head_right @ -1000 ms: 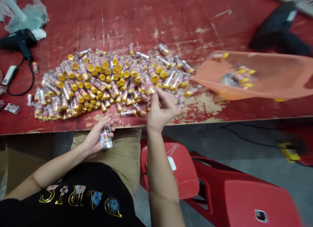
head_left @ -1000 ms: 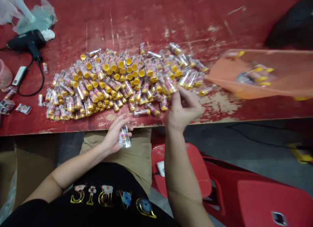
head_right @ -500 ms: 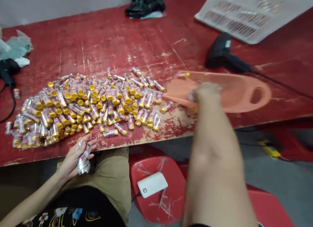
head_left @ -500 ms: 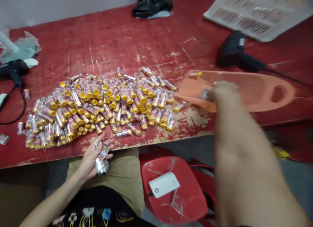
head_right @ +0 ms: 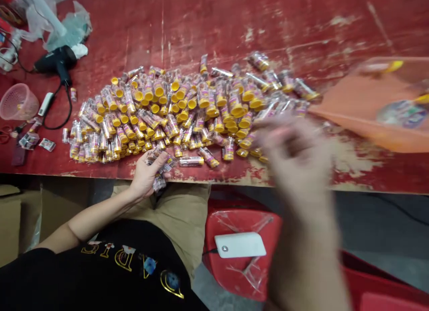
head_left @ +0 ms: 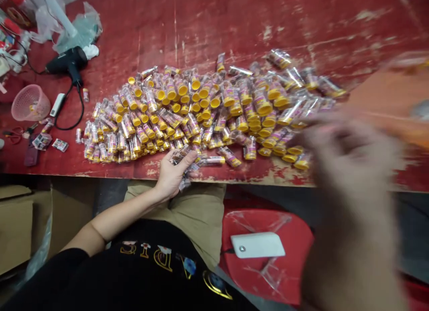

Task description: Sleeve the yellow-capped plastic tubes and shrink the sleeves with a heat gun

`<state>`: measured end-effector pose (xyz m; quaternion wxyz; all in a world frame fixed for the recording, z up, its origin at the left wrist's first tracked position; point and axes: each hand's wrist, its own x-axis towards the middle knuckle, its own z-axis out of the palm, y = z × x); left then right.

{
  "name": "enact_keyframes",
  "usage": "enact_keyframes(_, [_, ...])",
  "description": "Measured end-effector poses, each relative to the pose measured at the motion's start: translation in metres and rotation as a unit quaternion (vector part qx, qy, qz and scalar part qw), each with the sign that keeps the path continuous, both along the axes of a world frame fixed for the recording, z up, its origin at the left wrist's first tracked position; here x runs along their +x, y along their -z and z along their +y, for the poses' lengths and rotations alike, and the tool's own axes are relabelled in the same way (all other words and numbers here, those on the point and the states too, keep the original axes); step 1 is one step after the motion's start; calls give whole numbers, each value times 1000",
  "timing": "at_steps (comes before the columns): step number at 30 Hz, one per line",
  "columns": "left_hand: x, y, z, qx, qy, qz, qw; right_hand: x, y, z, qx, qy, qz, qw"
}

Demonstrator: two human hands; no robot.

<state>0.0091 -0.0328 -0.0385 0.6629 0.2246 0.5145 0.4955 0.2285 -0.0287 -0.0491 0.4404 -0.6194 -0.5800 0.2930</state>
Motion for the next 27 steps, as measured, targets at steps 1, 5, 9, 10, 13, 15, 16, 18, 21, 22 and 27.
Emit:
enact_keyframes(1, [-1,0,-4,4,-3,-4,1000,-22,-1,-10,-2,-8,38,999])
enact_keyframes(5, [-12,-1,-18,17,-7,-32,999,-99,3,-38,-28,21,228,973])
enact_keyframes(9, [-34,0,-26,23,-22,-58,998,-127,5,-48,-21,33,218,975])
enact_keyframes(10, [-39,1,-28,23,-31,-62,997,-129,5,-50,-13,31,206,978])
enact_keyframes(13, [-50,0,-36,5,-41,-90,995,-131,0,-56,18,47,170,984])
enact_keyframes(15, [-52,-2,-42,-15,-16,-104,994,-134,-1,-60,36,53,148,987])
enact_keyframes(16, [-51,-4,-45,-22,-4,-105,994,-136,-1,-61,38,50,141,988])
enact_keyframes(18, [-48,-7,-47,-30,9,-100,995,-138,1,-62,35,46,152,987])
enact_keyframes(21, [-44,-10,-45,-40,-19,-100,994,-137,4,-63,19,27,259,965])
enact_keyframes(22, [-44,-11,-43,-46,-25,-101,994,-134,4,-65,10,11,301,954])
enact_keyframes(27, [-50,-10,-38,-45,-24,-103,993,-123,-6,-90,0,-27,269,963])
